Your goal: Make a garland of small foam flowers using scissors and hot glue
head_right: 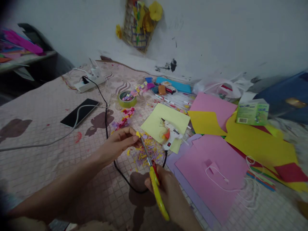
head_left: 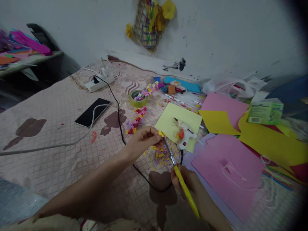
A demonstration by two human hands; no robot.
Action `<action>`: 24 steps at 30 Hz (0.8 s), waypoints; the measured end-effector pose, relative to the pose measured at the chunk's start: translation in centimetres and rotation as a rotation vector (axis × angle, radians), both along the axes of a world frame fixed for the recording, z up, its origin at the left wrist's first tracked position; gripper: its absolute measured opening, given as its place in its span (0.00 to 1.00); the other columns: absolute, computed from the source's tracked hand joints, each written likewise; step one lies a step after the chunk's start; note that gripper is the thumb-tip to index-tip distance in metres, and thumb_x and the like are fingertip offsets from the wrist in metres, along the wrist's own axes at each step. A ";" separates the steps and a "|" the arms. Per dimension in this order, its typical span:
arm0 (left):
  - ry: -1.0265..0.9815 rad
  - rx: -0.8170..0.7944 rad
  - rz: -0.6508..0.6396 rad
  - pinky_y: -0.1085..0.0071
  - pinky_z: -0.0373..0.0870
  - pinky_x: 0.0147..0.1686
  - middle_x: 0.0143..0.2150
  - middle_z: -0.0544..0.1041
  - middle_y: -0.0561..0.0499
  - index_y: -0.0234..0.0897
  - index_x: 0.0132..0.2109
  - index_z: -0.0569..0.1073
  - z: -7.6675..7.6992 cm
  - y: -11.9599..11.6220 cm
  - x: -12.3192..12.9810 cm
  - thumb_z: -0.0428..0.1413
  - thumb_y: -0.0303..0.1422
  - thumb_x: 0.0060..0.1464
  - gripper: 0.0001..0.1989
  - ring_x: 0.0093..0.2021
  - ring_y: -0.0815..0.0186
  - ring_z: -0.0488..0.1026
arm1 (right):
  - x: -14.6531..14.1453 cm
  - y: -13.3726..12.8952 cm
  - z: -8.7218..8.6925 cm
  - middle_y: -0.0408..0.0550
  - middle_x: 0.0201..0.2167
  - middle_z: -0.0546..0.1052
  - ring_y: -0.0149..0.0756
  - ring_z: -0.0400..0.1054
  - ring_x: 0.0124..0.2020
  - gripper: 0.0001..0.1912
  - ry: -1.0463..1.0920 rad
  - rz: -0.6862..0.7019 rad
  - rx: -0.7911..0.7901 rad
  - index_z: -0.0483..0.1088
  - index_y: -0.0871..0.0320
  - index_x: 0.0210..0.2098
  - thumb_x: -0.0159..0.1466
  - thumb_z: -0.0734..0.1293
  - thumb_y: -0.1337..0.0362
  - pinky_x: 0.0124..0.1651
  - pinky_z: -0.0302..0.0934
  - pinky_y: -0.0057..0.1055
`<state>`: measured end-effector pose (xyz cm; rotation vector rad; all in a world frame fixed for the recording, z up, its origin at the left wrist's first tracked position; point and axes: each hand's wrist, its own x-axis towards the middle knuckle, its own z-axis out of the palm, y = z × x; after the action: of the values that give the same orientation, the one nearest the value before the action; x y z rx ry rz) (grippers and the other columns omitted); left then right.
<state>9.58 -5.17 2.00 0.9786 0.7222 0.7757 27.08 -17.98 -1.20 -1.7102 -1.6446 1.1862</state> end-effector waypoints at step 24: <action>0.025 0.044 -0.047 0.73 0.71 0.34 0.28 0.76 0.50 0.32 0.31 0.70 0.3 0.5 -0.5 0.61 0.33 0.47 0.10 0.30 0.70 0.74 | -0.2 0.0 0.7 0.43 0.20 0.68 0.31 0.60 0.21 0.13 -0.040 -0.049 -0.001 0.63 0.56 0.26 0.60 0.60 0.54 0.23 0.52 0.26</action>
<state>9.08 -4.68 2.31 1.0433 0.7034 0.7420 26.89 -17.98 -0.48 -1.7758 -1.6162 1.1367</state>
